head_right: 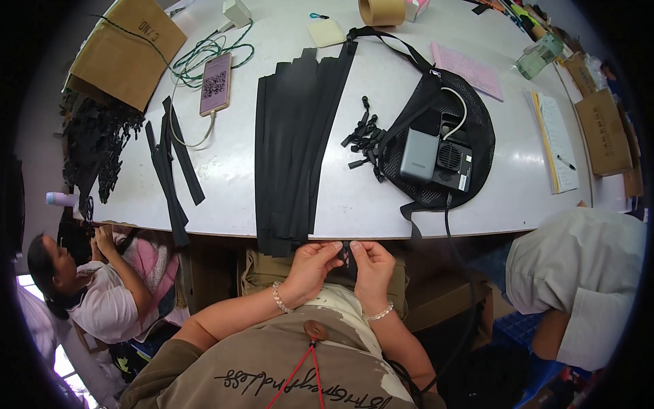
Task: Manually attaching small plastic clips or buckles onto black straps at a factory workstation.
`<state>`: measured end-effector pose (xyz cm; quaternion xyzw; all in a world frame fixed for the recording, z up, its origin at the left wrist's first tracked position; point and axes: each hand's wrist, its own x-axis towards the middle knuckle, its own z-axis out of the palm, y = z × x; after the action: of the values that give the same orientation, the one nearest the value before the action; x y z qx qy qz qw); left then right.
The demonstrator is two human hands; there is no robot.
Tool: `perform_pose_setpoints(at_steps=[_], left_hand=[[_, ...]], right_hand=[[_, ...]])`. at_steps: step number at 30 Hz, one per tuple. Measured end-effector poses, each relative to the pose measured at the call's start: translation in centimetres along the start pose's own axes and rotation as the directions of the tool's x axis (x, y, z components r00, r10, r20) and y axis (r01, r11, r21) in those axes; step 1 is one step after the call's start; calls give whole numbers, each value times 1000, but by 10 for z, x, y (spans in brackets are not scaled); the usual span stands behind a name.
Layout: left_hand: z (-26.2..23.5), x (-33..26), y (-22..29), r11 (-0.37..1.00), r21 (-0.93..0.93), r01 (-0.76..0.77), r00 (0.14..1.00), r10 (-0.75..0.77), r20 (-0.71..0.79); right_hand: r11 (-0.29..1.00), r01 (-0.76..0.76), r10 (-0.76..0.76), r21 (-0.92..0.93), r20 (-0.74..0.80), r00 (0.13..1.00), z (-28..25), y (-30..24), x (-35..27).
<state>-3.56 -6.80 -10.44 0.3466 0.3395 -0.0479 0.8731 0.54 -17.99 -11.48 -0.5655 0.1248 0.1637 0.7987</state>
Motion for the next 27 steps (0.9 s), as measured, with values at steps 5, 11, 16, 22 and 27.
perform_pose_setpoints(at_steps=[5, 11, 16, 22, 27], left_hand=[[3, 0, 4, 1000, -3, -21, 999, 21, 40], [6, -18, 18, 994, 105, -4, 997, -4, 75], [14, -35, 31, 946, 132, -295, 936, 259, 238], [14, -38, 34, 911, 131, -392, 888, 337, 314], [15, -40, 36, 844, 202, -496, 841, 409, 355]], right_hand=[[999, 30, -28, 45, -47, 999, 10, -5, -6], [993, 58, -53, -104, 48, 997, -5, -18, -14], [930, 350, -316, -117, 235, 919, 0, -41, -23], [873, 469, -419, -135, 285, 862, 3, -51, -27], [823, 543, -482, -166, 300, 823, 3, -54, -28]])
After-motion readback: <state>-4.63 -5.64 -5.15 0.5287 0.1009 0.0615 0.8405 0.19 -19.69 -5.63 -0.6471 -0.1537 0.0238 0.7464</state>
